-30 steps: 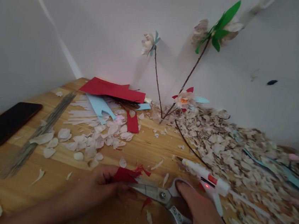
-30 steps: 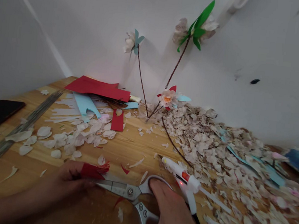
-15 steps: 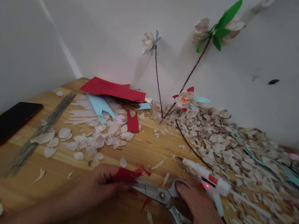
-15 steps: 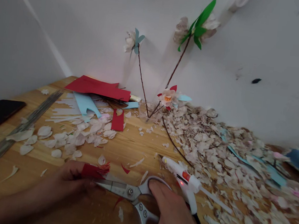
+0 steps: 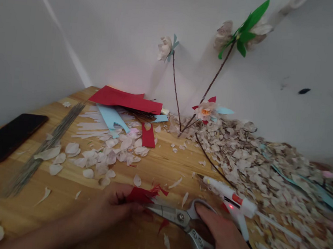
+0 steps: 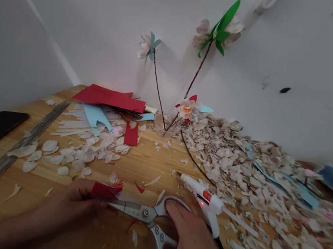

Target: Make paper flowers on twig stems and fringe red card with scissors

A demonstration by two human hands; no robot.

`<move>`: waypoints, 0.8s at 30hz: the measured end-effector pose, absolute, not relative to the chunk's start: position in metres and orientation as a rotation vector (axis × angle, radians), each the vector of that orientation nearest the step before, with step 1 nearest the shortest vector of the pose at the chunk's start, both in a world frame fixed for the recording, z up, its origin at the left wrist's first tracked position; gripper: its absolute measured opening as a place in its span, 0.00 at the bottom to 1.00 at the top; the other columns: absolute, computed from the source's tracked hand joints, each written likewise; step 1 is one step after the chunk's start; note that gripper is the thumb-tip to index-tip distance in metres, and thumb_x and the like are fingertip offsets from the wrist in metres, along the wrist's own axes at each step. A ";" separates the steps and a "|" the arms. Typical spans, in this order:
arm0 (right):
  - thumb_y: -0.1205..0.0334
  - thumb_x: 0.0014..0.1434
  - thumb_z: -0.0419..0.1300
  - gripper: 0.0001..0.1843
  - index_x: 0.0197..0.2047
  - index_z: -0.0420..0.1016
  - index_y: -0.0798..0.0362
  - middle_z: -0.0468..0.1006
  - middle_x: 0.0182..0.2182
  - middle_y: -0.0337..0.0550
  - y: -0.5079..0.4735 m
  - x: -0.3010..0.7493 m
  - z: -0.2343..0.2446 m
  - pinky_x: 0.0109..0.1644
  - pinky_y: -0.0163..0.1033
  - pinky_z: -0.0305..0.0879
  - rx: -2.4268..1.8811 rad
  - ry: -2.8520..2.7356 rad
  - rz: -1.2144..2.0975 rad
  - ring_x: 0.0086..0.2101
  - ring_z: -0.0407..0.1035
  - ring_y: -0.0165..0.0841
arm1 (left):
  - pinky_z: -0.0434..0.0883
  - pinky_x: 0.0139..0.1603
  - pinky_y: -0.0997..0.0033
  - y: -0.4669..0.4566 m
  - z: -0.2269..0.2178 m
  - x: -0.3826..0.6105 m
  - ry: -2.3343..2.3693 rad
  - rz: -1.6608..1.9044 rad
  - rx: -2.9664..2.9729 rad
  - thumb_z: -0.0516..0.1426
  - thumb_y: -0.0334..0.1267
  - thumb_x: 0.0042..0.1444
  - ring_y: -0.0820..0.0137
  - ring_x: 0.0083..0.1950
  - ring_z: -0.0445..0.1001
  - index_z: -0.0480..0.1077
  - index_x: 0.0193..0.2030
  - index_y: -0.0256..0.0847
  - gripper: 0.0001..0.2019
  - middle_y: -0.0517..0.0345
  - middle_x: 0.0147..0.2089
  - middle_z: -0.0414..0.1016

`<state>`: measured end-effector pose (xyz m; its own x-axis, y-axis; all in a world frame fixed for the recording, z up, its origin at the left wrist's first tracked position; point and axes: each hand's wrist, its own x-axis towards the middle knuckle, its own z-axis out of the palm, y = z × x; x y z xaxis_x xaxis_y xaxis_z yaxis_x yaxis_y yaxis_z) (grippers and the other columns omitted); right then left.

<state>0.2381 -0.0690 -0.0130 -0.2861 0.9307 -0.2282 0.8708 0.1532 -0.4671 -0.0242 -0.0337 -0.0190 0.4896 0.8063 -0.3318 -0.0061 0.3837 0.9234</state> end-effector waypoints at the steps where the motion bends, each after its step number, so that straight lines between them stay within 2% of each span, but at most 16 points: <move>1: 0.68 0.39 0.61 0.13 0.30 0.64 0.48 0.76 0.33 0.37 -0.069 0.239 -0.014 0.33 0.34 0.61 -1.800 -2.292 0.807 0.32 0.68 0.34 | 0.73 0.27 0.78 -0.034 -0.019 -0.024 0.927 0.621 1.063 0.61 0.32 0.48 0.66 0.37 0.80 0.80 0.36 0.46 0.09 0.60 0.34 0.84; 7: 0.69 0.35 0.66 0.19 0.31 0.63 0.49 0.74 0.32 0.34 -0.064 0.243 -0.016 0.34 0.33 0.61 -1.697 -2.310 0.922 0.31 0.66 0.32 | 0.73 0.29 0.75 -0.034 -0.019 -0.024 0.929 0.604 1.022 0.63 0.37 0.47 0.65 0.37 0.80 0.80 0.36 0.45 0.08 0.60 0.33 0.83; 10: 0.67 0.34 0.69 0.20 0.30 0.65 0.50 0.74 0.31 0.34 -0.063 0.243 -0.015 0.33 0.33 0.61 -1.706 -2.336 0.873 0.30 0.64 0.32 | 0.73 0.29 0.76 -0.035 -0.019 -0.024 0.890 0.604 0.989 0.63 0.39 0.47 0.66 0.37 0.80 0.80 0.35 0.46 0.07 0.61 0.33 0.83; 18: 0.70 0.35 0.66 0.16 0.28 0.67 0.48 0.76 0.28 0.33 -0.065 0.247 -0.017 0.32 0.33 0.61 -1.700 -2.368 0.814 0.28 0.68 0.33 | 0.71 0.29 0.74 -0.034 -0.014 -0.024 0.924 0.568 0.991 0.65 0.41 0.45 0.67 0.34 0.78 0.80 0.33 0.43 0.08 0.58 0.31 0.83; 24: 0.64 0.36 0.70 0.17 0.27 0.66 0.50 0.74 0.27 0.36 -0.061 0.248 -0.016 0.32 0.34 0.60 -1.665 -2.465 0.739 0.28 0.66 0.33 | 0.72 0.30 0.77 -0.034 -0.016 -0.025 0.893 0.567 0.996 0.64 0.40 0.46 0.68 0.34 0.79 0.80 0.32 0.42 0.07 0.59 0.32 0.83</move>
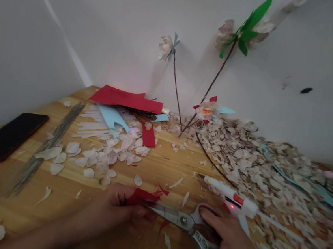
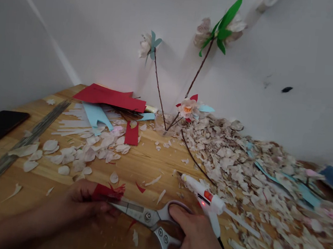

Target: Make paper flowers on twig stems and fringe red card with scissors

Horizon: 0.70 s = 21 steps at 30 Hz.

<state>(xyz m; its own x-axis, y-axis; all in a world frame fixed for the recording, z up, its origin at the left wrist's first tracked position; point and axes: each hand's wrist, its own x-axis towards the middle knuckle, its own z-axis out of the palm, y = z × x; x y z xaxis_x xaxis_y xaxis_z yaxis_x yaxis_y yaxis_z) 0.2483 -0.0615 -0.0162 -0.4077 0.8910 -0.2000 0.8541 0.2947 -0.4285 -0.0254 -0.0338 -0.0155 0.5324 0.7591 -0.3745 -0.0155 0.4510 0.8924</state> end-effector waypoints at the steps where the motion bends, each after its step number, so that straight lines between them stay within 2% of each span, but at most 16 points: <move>1: 0.64 0.37 0.69 0.16 0.27 0.66 0.50 0.74 0.27 0.36 -0.061 0.248 -0.016 0.31 0.34 0.59 -1.661 -2.484 0.703 0.28 0.66 0.33 | 0.72 0.31 0.77 -0.034 -0.016 -0.026 0.886 0.567 0.992 0.64 0.40 0.46 0.69 0.35 0.79 0.80 0.32 0.42 0.07 0.59 0.32 0.83; 8: 0.71 0.40 0.60 0.09 0.27 0.66 0.50 0.73 0.27 0.37 -0.062 0.248 -0.012 0.30 0.35 0.58 -1.629 -2.537 0.644 0.26 0.64 0.32 | 0.73 0.30 0.76 -0.036 -0.016 -0.025 0.891 0.546 0.951 0.65 0.41 0.45 0.68 0.34 0.80 0.80 0.31 0.42 0.07 0.59 0.31 0.83; 16: 0.70 0.39 0.61 0.10 0.25 0.64 0.50 0.73 0.25 0.36 -0.062 0.248 -0.011 0.30 0.36 0.58 -1.698 -2.487 0.610 0.26 0.64 0.33 | 0.73 0.30 0.76 -0.037 -0.014 -0.024 0.911 0.548 0.981 0.64 0.40 0.45 0.67 0.35 0.80 0.80 0.32 0.44 0.07 0.59 0.32 0.84; 21: 0.65 0.39 0.63 0.14 0.32 0.66 0.49 0.75 0.33 0.40 -0.063 0.243 -0.006 0.35 0.38 0.62 -1.841 -2.356 0.773 0.33 0.67 0.37 | 0.72 0.30 0.74 -0.034 -0.016 -0.025 0.926 0.607 0.943 0.65 0.37 0.44 0.67 0.33 0.80 0.80 0.32 0.45 0.06 0.60 0.30 0.84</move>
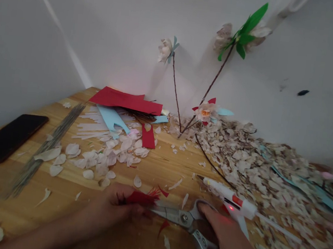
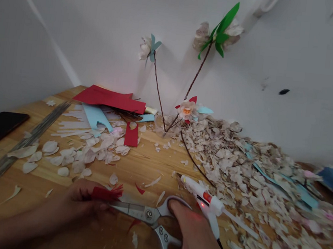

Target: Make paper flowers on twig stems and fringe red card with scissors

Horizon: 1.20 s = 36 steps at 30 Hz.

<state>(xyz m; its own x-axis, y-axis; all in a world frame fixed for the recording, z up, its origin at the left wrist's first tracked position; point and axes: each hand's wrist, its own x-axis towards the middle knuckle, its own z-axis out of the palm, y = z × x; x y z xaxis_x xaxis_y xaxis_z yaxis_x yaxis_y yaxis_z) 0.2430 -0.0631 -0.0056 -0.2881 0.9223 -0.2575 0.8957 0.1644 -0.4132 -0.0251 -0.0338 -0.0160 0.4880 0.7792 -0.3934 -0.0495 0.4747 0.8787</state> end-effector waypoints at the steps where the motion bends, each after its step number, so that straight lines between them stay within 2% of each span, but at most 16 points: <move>1: 0.65 0.40 0.63 0.15 0.35 0.66 0.49 0.75 0.36 0.41 -0.064 0.243 -0.005 0.38 0.39 0.62 -1.849 -2.333 0.781 0.36 0.67 0.39 | 0.72 0.30 0.74 -0.033 -0.017 -0.025 0.921 0.624 0.940 0.64 0.36 0.44 0.67 0.33 0.80 0.80 0.33 0.46 0.07 0.61 0.30 0.84; 3: 0.65 0.40 0.63 0.20 0.39 0.66 0.48 0.74 0.42 0.45 -0.066 0.243 -0.006 0.43 0.41 0.63 -1.873 -2.300 0.819 0.41 0.67 0.42 | 0.72 0.30 0.74 -0.031 -0.017 -0.025 0.906 0.649 0.962 0.64 0.35 0.45 0.67 0.32 0.79 0.81 0.33 0.47 0.07 0.61 0.32 0.84; 6: 0.67 0.40 0.62 0.22 0.41 0.66 0.48 0.73 0.44 0.45 -0.068 0.243 -0.009 0.46 0.42 0.62 -1.899 -2.268 0.841 0.44 0.66 0.43 | 0.73 0.34 0.73 -0.031 -0.018 -0.024 0.906 0.687 1.029 0.62 0.33 0.46 0.67 0.35 0.79 0.81 0.31 0.47 0.06 0.61 0.35 0.84; 9: 0.67 0.40 0.61 0.19 0.39 0.66 0.48 0.73 0.41 0.44 -0.069 0.242 -0.010 0.43 0.42 0.63 -1.871 -2.271 0.834 0.42 0.67 0.42 | 0.74 0.40 0.69 -0.031 -0.018 -0.023 0.935 0.697 1.072 0.61 0.32 0.46 0.65 0.38 0.79 0.81 0.30 0.46 0.07 0.61 0.35 0.84; 13: 0.67 0.42 0.60 0.13 0.34 0.65 0.48 0.73 0.37 0.41 -0.070 0.240 -0.011 0.38 0.38 0.63 -1.815 -2.272 0.842 0.37 0.67 0.38 | 0.73 0.42 0.66 -0.032 -0.019 -0.023 0.972 0.696 1.147 0.60 0.32 0.45 0.65 0.34 0.78 0.81 0.30 0.45 0.08 0.60 0.31 0.84; 18: 0.70 0.42 0.58 0.11 0.32 0.65 0.48 0.74 0.36 0.41 -0.070 0.239 -0.013 0.38 0.38 0.61 -1.730 -2.329 0.706 0.36 0.67 0.38 | 0.73 0.35 0.71 -0.033 -0.019 -0.023 0.983 0.656 1.161 0.59 0.31 0.46 0.68 0.32 0.77 0.81 0.30 0.46 0.10 0.61 0.31 0.83; 20: 0.70 0.41 0.58 0.12 0.31 0.65 0.48 0.75 0.36 0.40 -0.069 0.237 -0.011 0.39 0.38 0.61 -1.728 -2.338 0.684 0.37 0.67 0.38 | 0.73 0.36 0.71 -0.033 -0.019 -0.023 0.988 0.651 1.152 0.59 0.30 0.46 0.69 0.31 0.76 0.81 0.30 0.46 0.10 0.61 0.31 0.83; 24: 0.68 0.40 0.61 0.12 0.31 0.66 0.48 0.75 0.34 0.39 -0.067 0.234 -0.007 0.35 0.37 0.61 -1.768 -2.343 0.758 0.33 0.67 0.36 | 0.73 0.39 0.69 -0.033 -0.018 -0.021 0.975 0.664 1.118 0.59 0.29 0.44 0.69 0.30 0.76 0.81 0.30 0.46 0.10 0.62 0.30 0.83; 28: 0.66 0.38 0.64 0.14 0.30 0.66 0.48 0.75 0.33 0.38 -0.067 0.236 -0.009 0.36 0.36 0.61 -1.757 -2.336 0.762 0.33 0.67 0.37 | 0.72 0.39 0.71 -0.032 -0.016 -0.021 0.949 0.674 1.096 0.59 0.28 0.45 0.69 0.32 0.77 0.81 0.31 0.46 0.11 0.63 0.30 0.83; 36: 0.69 0.40 0.62 0.13 0.30 0.63 0.49 0.73 0.29 0.34 -0.065 0.244 -0.019 0.31 0.33 0.57 -1.683 -2.398 0.789 0.28 0.63 0.31 | 0.71 0.28 0.78 -0.033 -0.018 -0.024 0.918 0.605 1.014 0.62 0.34 0.47 0.67 0.35 0.79 0.80 0.36 0.45 0.09 0.60 0.32 0.84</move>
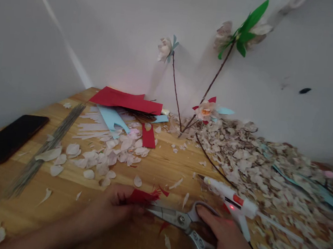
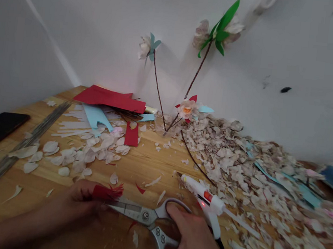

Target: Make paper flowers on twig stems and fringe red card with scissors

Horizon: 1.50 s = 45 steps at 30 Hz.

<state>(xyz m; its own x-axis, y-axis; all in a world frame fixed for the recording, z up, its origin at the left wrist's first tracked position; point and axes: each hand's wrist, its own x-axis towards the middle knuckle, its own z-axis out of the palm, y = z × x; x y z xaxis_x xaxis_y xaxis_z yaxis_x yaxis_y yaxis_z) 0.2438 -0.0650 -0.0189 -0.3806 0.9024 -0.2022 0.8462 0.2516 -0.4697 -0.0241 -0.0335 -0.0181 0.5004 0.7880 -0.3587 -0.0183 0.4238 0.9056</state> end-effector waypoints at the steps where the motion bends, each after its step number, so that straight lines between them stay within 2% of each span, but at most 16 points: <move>1: 0.69 0.39 0.62 0.14 0.30 0.63 0.49 0.73 0.28 0.34 -0.065 0.244 -0.019 0.31 0.33 0.57 -1.680 -2.406 0.783 0.28 0.63 0.31 | 0.72 0.28 0.78 -0.033 -0.018 -0.024 0.907 0.599 0.994 0.63 0.35 0.47 0.67 0.35 0.79 0.80 0.36 0.45 0.09 0.60 0.32 0.84; 6: 0.68 0.38 0.64 0.15 0.29 0.63 0.49 0.72 0.28 0.34 -0.063 0.246 -0.021 0.31 0.33 0.57 -1.658 -2.442 0.772 0.27 0.62 0.31 | 0.73 0.27 0.78 -0.034 -0.018 -0.023 0.871 0.603 0.904 0.65 0.37 0.44 0.67 0.35 0.80 0.80 0.34 0.47 0.08 0.61 0.31 0.84; 10: 0.66 0.40 0.66 0.15 0.29 0.64 0.50 0.72 0.28 0.35 -0.061 0.247 -0.021 0.32 0.34 0.58 -1.640 -2.465 0.743 0.28 0.63 0.32 | 0.73 0.28 0.78 -0.035 -0.019 -0.024 0.868 0.587 0.898 0.66 0.38 0.43 0.70 0.32 0.79 0.81 0.33 0.46 0.08 0.61 0.31 0.84; 16: 0.61 0.36 0.71 0.19 0.27 0.64 0.51 0.71 0.27 0.35 -0.060 0.251 -0.021 0.30 0.34 0.58 -1.602 -2.530 0.637 0.25 0.61 0.30 | 0.73 0.28 0.77 -0.034 -0.020 -0.026 0.835 0.558 0.927 0.65 0.41 0.44 0.68 0.33 0.80 0.81 0.33 0.43 0.08 0.58 0.32 0.84; 21: 0.64 0.39 0.67 0.13 0.27 0.66 0.51 0.73 0.28 0.37 -0.060 0.253 -0.022 0.31 0.35 0.59 -1.554 -2.536 0.576 0.27 0.64 0.32 | 0.73 0.29 0.78 -0.034 -0.019 -0.025 0.841 0.543 0.935 0.65 0.42 0.45 0.68 0.35 0.80 0.81 0.34 0.45 0.09 0.58 0.32 0.84; 26: 0.70 0.37 0.61 0.11 0.26 0.65 0.50 0.74 0.28 0.37 -0.060 0.254 -0.025 0.33 0.35 0.60 -1.514 -2.492 0.558 0.31 0.66 0.34 | 0.73 0.29 0.78 -0.036 -0.020 -0.026 0.845 0.548 0.951 0.65 0.41 0.46 0.69 0.34 0.80 0.81 0.34 0.44 0.08 0.59 0.32 0.84; 29: 0.73 0.37 0.57 0.11 0.26 0.64 0.49 0.73 0.26 0.36 -0.061 0.255 -0.026 0.30 0.34 0.58 -1.534 -2.516 0.562 0.29 0.67 0.33 | 0.73 0.29 0.78 -0.036 -0.020 -0.026 0.844 0.551 0.959 0.65 0.41 0.46 0.70 0.32 0.79 0.81 0.32 0.43 0.07 0.59 0.30 0.83; 34: 0.70 0.40 0.58 0.09 0.26 0.63 0.49 0.72 0.26 0.36 -0.062 0.247 -0.018 0.30 0.35 0.57 -1.652 -2.468 0.617 0.28 0.65 0.33 | 0.72 0.28 0.78 -0.033 -0.019 -0.023 0.899 0.578 0.962 0.64 0.37 0.44 0.69 0.32 0.79 0.81 0.31 0.43 0.05 0.60 0.29 0.83; 39: 0.68 0.36 0.61 0.14 0.27 0.62 0.49 0.73 0.30 0.37 -0.061 0.240 -0.008 0.32 0.36 0.58 -1.840 -2.355 0.659 0.30 0.64 0.35 | 0.71 0.27 0.78 -0.033 -0.020 -0.023 0.987 0.689 0.979 0.63 0.33 0.43 0.69 0.31 0.79 0.81 0.31 0.45 0.07 0.62 0.29 0.84; 43: 0.69 0.42 0.58 0.10 0.29 0.62 0.49 0.73 0.31 0.39 -0.062 0.240 -0.008 0.34 0.38 0.59 -1.838 -2.370 0.645 0.31 0.65 0.35 | 0.73 0.32 0.76 -0.034 -0.021 -0.022 0.973 0.756 0.999 0.63 0.32 0.44 0.68 0.34 0.80 0.81 0.30 0.48 0.07 0.64 0.30 0.84; 45: 0.71 0.41 0.57 0.11 0.30 0.62 0.49 0.73 0.32 0.39 -0.063 0.240 -0.009 0.36 0.38 0.60 -1.817 -2.385 0.653 0.32 0.66 0.36 | 0.74 0.36 0.73 -0.034 -0.022 -0.023 0.945 0.781 1.032 0.63 0.32 0.44 0.67 0.35 0.80 0.81 0.30 0.47 0.07 0.63 0.31 0.84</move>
